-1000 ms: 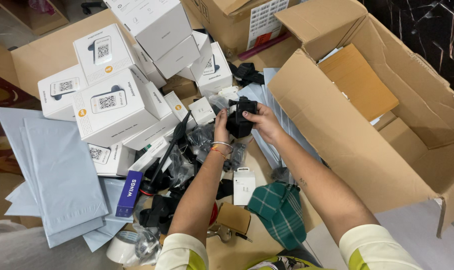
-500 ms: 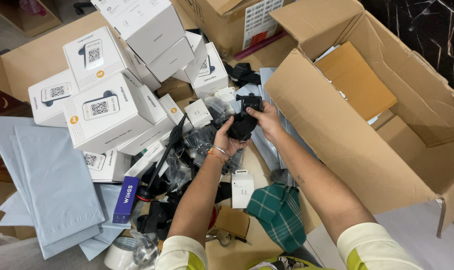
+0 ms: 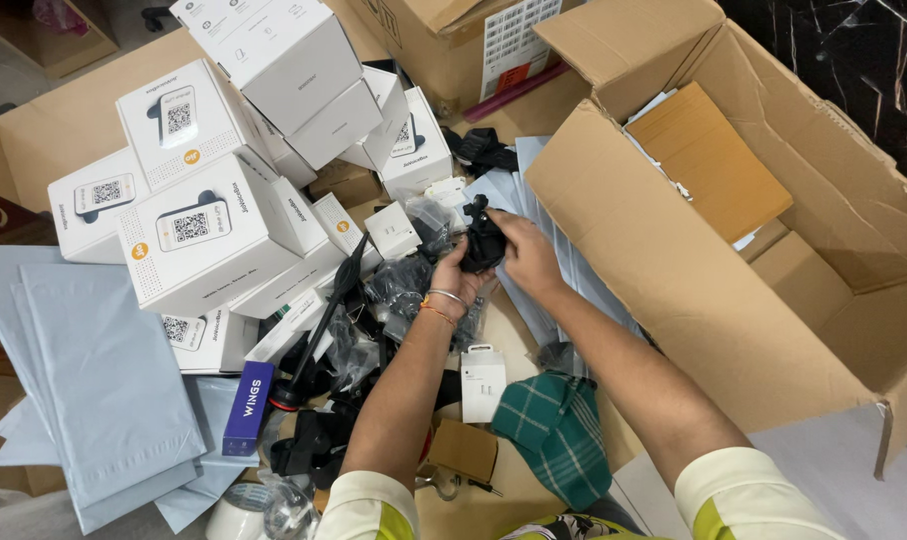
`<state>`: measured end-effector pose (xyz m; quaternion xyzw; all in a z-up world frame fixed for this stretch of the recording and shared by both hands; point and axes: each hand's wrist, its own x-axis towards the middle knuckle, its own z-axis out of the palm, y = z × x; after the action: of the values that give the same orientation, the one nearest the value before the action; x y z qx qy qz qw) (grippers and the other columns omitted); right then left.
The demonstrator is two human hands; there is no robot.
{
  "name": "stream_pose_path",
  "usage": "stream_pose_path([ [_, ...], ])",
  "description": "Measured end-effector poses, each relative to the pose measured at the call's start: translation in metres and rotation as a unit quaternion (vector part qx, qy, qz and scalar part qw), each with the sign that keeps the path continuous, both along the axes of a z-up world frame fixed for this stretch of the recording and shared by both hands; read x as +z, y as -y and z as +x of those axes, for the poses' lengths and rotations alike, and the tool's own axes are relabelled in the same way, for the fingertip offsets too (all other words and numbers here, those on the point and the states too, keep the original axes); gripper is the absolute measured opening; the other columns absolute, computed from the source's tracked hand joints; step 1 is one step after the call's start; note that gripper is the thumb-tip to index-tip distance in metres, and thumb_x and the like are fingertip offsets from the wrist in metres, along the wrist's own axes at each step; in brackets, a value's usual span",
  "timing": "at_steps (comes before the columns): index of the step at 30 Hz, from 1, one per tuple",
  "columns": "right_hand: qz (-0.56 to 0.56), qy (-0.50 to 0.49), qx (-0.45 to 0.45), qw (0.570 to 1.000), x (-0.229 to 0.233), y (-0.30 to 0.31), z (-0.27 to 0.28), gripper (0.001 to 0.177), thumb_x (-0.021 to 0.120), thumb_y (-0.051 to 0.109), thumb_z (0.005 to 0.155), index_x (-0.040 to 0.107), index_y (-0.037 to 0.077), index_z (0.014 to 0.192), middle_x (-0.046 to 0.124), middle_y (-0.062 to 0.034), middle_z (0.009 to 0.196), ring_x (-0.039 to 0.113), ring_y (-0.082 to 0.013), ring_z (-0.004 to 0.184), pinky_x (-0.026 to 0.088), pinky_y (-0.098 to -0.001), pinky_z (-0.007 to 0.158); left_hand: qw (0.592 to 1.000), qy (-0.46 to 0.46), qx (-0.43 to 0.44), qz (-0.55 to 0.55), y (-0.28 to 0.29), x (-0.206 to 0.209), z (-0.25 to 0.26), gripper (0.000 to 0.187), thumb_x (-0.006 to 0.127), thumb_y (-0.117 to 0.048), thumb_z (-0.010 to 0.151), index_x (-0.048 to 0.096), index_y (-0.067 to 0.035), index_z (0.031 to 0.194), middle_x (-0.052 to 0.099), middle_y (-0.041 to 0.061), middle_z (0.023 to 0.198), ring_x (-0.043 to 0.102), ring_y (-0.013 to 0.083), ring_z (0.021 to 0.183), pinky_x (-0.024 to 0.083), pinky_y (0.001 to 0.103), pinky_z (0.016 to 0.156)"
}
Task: The person sorts through a pile of electronic accessories and packaging materials on the floor. They pick up items such as black straps, white boxes, and green cloths, then place them into a large cardboard box. The person also handles light blue padded envelopes and small plastic-wrapped components during the process.
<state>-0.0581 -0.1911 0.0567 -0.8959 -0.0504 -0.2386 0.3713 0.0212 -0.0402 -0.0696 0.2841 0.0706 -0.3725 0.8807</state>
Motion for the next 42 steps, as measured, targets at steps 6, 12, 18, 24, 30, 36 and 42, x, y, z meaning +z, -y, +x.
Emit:
stream_pose_path([
  [6, 0.118, -0.027, 0.092, 0.988, 0.001, -0.006, -0.013, 0.078, 0.078, 0.018, 0.084, 0.041, -0.001, 0.15, 0.051, -0.0278, 0.146, 0.048, -0.0391, 0.138, 0.038, -0.0456, 0.113, 0.999, -0.008, 0.031, -0.003, 0.006, 0.02, -0.004, 0.046, 0.052, -0.048, 0.105, 0.062, -0.014, 0.134, 0.068, 0.004, 0.124, 0.064, 0.0212, 0.109, 0.052, 0.04, 0.096],
  [12, 0.122, -0.099, -0.01, 0.988, -0.01, -0.012, 0.004, 0.081, 0.092, 0.03, 0.072, 0.052, 0.004, 0.137, 0.066, -0.0228, 0.128, 0.063, -0.0343, 0.124, 0.049, -0.0412, 0.105, 0.994, -0.013, 0.024, -0.108, 0.012, 0.072, -0.022, 0.046, 0.051, -0.043, 0.101, 0.055, -0.015, 0.136, 0.066, 0.007, 0.128, 0.062, 0.0283, 0.12, 0.049, 0.048, 0.104],
  [18, 0.376, -0.122, 0.085, 0.915, -0.04, 0.009, 0.019, 0.073, 0.087, 0.012, 0.077, 0.04, 0.01, 0.133, 0.074, -0.012, 0.107, 0.07, -0.0203, 0.098, 0.057, -0.0324, 0.085, 0.996, 0.034, 0.078, -0.014, 0.009, 0.063, -0.016, 0.04, 0.062, -0.016, 0.101, 0.05, -0.014, 0.139, 0.064, 0.008, 0.125, 0.062, 0.0273, 0.114, 0.053, 0.05, 0.092],
  [24, 0.238, -0.136, 0.014, 0.962, -0.042, 0.021, 0.021, 0.07, 0.09, 0.003, 0.074, 0.052, 0.01, 0.133, 0.066, -0.0133, 0.111, 0.07, -0.021, 0.092, 0.059, -0.033, 0.078, 0.982, 0.108, 0.131, 0.083, 0.001, 0.033, -0.008, 0.041, 0.075, -0.002, 0.092, 0.065, -0.007, 0.131, 0.069, 0.008, 0.118, 0.066, 0.0208, 0.101, 0.055, 0.035, 0.073],
  [30, 0.409, -0.251, 0.048, 0.876, -0.006, 0.021, 0.005, 0.087, 0.085, 0.009, 0.072, 0.041, 0.011, 0.146, 0.063, -0.0082, 0.119, 0.07, -0.0201, 0.09, 0.063, -0.0346, 0.066, 0.97, 0.138, 0.139, 0.145, 0.006, 0.056, -0.011, 0.05, 0.08, 0.002, 0.082, 0.067, -0.005, 0.13, 0.071, 0.007, 0.118, 0.07, 0.0189, 0.104, 0.062, 0.034, 0.085],
  [36, 0.296, -0.099, 0.01, 0.95, -0.005, 0.049, 0.007, 0.081, 0.09, 0.007, 0.075, 0.05, -0.001, 0.145, 0.065, -0.0155, 0.129, 0.071, -0.0202, 0.096, 0.06, -0.0305, 0.077, 0.973, 0.175, 0.121, 0.088, 0.042, 0.084, -0.009, 0.053, 0.079, 0.006, 0.082, 0.065, -0.003, 0.132, 0.07, 0.009, 0.119, 0.069, 0.0202, 0.107, 0.058, 0.035, 0.092],
  [42, 0.297, 0.009, -0.065, 0.953, 0.058, 0.114, -0.006, 0.074, 0.087, 0.003, 0.084, 0.052, 0.004, 0.149, 0.071, -0.0108, 0.12, 0.071, -0.0166, 0.104, 0.059, -0.0287, 0.087, 0.952, 0.283, 0.117, 0.008, 0.137, 0.141, 0.011, 0.053, 0.079, 0.01, 0.083, 0.063, 0.004, 0.133, 0.07, 0.012, 0.124, 0.068, 0.0216, 0.112, 0.056, 0.036, 0.099],
])
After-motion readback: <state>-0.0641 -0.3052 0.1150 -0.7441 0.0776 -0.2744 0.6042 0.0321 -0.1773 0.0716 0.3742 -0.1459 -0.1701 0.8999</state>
